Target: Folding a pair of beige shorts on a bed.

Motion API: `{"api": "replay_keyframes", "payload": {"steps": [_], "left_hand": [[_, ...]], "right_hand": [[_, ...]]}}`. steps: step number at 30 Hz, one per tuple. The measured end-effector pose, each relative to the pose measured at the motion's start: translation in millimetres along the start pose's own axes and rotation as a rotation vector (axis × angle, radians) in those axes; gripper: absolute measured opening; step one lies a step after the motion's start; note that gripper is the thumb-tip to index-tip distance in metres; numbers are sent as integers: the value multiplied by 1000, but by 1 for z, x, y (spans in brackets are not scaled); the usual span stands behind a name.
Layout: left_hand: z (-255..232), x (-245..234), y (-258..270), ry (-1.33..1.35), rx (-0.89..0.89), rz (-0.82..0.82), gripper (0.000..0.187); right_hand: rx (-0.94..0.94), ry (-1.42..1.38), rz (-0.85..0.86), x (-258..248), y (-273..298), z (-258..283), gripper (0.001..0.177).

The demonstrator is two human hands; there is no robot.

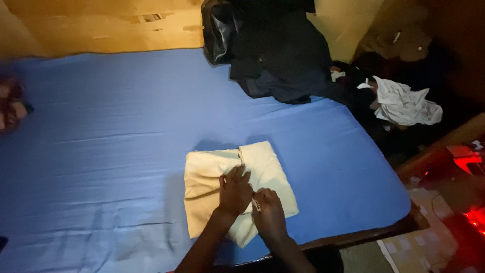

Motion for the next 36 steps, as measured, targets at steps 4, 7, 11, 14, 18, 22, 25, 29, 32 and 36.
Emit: {"api": "replay_keyframes", "payload": {"steps": [4,7,11,14,18,22,25,29,32,36], "left_hand": [[-7,-17,-23,-1,-68,133,38],[-18,-13,-31,55,-63,66,41],[-35,-2,-47,78,110,-68,63],[-19,20,-44,55,101,19,77],[-19,28,-39,8,106,1,79],[-19,34,-31,-85,87,12,77],[-7,37,-42,-72,43,65,84],[-6,53,-37,-36,5,66,93],[-3,54,-42,-80,-37,121,82],[-17,33,-44,-134,-61,98,68]], "right_hand": [[13,-94,253,-2,13,-4,35],[-71,-169,308,-8,32,3,50],[-273,-5,195,-20,38,22,49],[115,24,504,-12,5,7,29],[75,20,261,-35,-67,10,19],[-113,49,125,30,-107,-66,34],[-288,217,130,69,-110,-87,47],[-184,308,231,78,-94,-99,60],[-100,357,322,89,-100,-110,61],[-77,396,345,83,-93,-112,61]]}}
Point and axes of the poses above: each hand's wrist, its own y-axis away from the middle knuckle, its own x-axis out of the palm, z = x × y, the point moved 9 cm from there along -y, towards the middle knuckle, and after that the axes turned 7 degrees about x, right-handed, at the moved point
